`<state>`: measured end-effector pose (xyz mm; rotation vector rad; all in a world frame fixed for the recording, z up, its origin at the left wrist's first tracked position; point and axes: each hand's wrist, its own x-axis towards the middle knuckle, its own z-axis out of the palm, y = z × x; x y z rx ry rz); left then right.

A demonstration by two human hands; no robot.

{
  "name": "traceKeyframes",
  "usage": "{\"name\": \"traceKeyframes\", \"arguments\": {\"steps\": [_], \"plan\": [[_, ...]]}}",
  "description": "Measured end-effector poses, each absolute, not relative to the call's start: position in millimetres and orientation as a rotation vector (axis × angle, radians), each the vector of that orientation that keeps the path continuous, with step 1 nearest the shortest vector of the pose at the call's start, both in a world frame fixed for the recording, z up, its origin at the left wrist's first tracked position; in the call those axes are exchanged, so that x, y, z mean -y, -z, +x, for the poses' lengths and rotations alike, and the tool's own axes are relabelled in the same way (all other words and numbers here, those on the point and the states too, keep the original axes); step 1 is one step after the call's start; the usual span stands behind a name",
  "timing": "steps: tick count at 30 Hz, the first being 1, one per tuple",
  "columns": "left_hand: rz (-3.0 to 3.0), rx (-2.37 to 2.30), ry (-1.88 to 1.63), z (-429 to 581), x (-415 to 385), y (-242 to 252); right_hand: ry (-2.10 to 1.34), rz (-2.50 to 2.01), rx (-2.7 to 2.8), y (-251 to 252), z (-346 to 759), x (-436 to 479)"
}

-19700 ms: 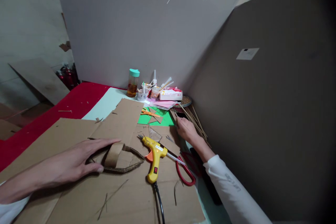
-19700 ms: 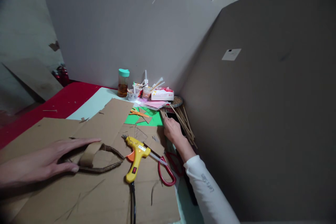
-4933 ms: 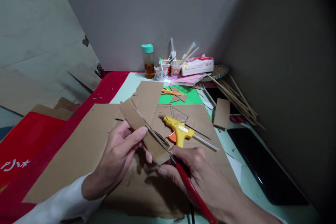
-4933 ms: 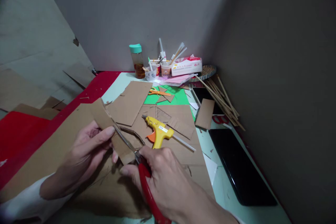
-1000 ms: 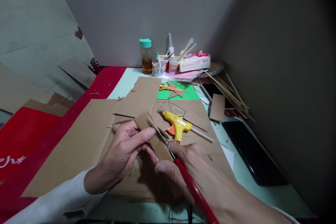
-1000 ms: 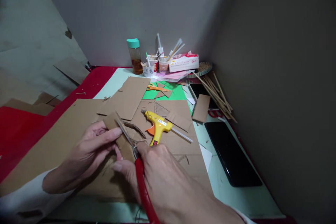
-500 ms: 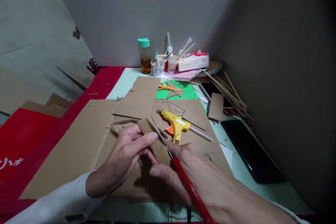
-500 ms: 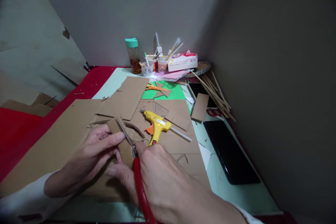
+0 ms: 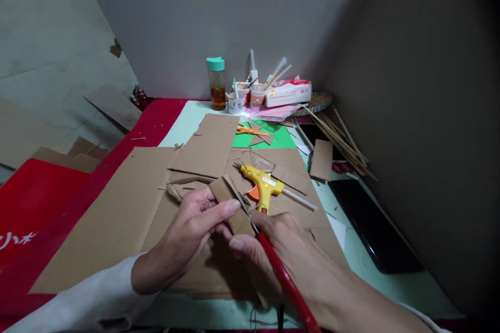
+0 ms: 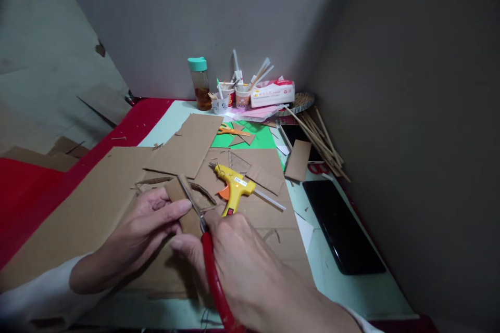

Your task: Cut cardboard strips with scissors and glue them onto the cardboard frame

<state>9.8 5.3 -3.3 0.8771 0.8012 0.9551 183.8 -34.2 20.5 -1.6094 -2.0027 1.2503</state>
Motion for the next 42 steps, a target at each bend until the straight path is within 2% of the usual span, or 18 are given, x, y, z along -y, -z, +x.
{"name": "traceKeyframes", "arguments": {"steps": [3,10,19,25,29,37,42], "plan": [[0.887,-0.824,-0.966,9.9,-3.3,3.4,-1.150,-1.604,2.040,-24.3,184.3,33.7],[0.911,-0.771,-0.859,7.2,-3.4,10.7,-1.347,-1.552,1.914,-23.1,181.5,30.2],[0.965,-0.932,-0.916,7.9,2.3,12.8,-1.305,-1.486,1.945,-26.7,182.6,30.7],[1.007,-0.785,-0.774,5.9,0.3,11.8,-1.316,-1.484,1.918,-23.5,177.5,29.9],[1.034,-0.750,-0.768,6.3,-1.6,14.9,-1.317,-1.563,1.878,-16.9,176.6,30.8],[0.989,-0.687,-0.750,6.5,0.7,13.2,-1.230,-1.369,1.949,-22.4,180.0,29.5],[0.990,-0.654,-0.741,7.7,0.3,11.8,-1.178,-1.438,1.904,-16.0,178.4,32.2]]}}
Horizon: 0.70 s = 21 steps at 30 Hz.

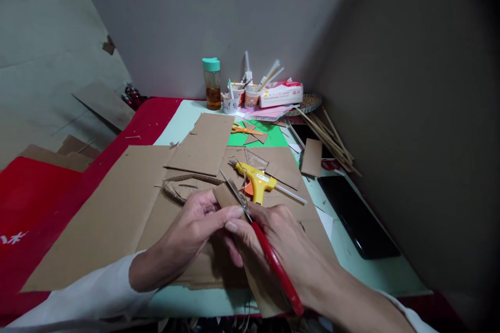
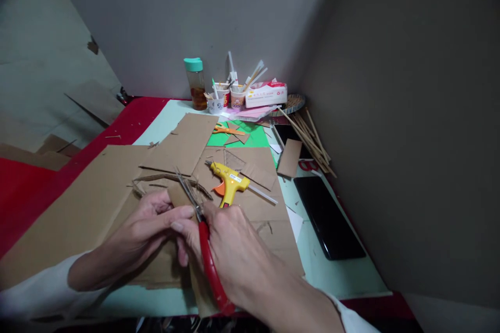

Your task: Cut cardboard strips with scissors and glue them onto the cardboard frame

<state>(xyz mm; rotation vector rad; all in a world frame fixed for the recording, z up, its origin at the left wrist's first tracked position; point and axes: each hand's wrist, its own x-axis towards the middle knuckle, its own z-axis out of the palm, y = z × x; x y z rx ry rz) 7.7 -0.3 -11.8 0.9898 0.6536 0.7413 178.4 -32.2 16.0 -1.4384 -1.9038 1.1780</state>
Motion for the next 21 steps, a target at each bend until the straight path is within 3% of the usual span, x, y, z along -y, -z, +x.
{"name": "traceKeyframes", "arguments": {"steps": [12,17,21], "plan": [[0.913,-0.544,-0.713,15.8,5.2,9.3,-1.042,-1.592,1.887,-16.2,177.5,41.2],[0.856,-0.575,-0.808,10.9,1.6,-0.7,-0.800,-1.466,1.851,-36.1,203.4,51.1],[0.877,-0.646,-0.928,2.9,-5.6,-8.9,-0.625,-1.643,1.969,-46.2,240.9,68.3]]}}
